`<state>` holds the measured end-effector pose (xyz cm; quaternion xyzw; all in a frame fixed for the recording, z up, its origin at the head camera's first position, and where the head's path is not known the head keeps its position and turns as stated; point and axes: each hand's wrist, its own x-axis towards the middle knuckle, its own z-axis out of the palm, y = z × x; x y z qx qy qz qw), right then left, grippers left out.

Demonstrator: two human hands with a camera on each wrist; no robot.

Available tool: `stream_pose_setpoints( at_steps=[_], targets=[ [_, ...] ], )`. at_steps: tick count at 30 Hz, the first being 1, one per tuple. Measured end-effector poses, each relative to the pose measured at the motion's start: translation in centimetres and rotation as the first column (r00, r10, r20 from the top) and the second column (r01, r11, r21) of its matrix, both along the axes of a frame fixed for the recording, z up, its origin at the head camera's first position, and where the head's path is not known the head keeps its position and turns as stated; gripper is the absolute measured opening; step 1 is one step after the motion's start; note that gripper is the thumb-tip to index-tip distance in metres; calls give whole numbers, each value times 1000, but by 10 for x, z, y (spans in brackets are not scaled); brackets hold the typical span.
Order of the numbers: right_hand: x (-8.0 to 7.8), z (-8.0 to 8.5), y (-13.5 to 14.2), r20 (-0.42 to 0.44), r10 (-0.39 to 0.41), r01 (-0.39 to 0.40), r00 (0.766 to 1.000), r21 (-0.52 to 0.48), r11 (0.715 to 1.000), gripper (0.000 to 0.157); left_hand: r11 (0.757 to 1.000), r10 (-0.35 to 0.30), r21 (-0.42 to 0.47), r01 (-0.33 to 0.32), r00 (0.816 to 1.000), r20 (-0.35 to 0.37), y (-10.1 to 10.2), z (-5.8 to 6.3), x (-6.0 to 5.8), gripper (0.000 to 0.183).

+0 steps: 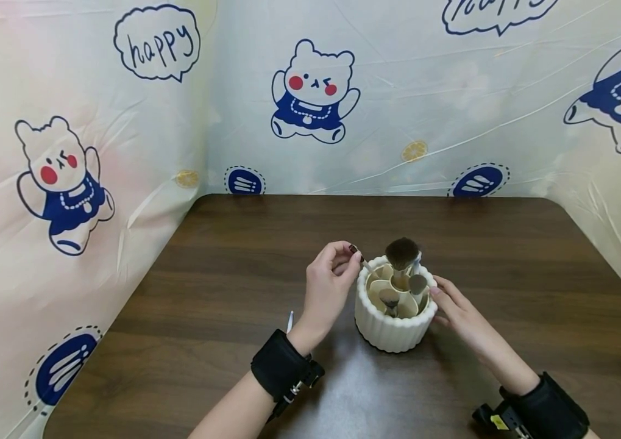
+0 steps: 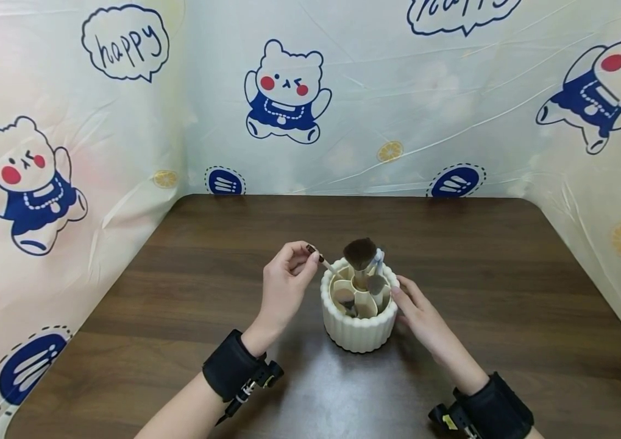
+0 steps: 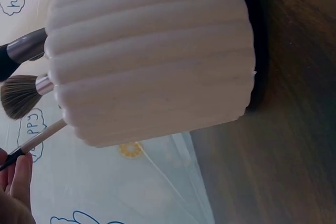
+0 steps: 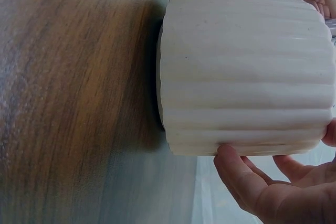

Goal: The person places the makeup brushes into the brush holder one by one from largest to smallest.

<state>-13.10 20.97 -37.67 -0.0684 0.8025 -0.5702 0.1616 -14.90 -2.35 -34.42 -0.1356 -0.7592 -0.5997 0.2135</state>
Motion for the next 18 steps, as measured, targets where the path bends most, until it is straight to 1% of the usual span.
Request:
stream_pose_setpoints(
  at_steps=[9, 18],
  targets=[
    [1, 0, 0, 7, -1, 1, 1000, -2, 1000, 61, 997, -15, -77, 20, 998, 62, 0, -7, 1, 12],
    [1, 0, -1, -6, -13, 13, 1000, -2, 1000, 60, 993, -42, -109, 53, 994, 99, 1, -11, 3, 12]
  ],
)
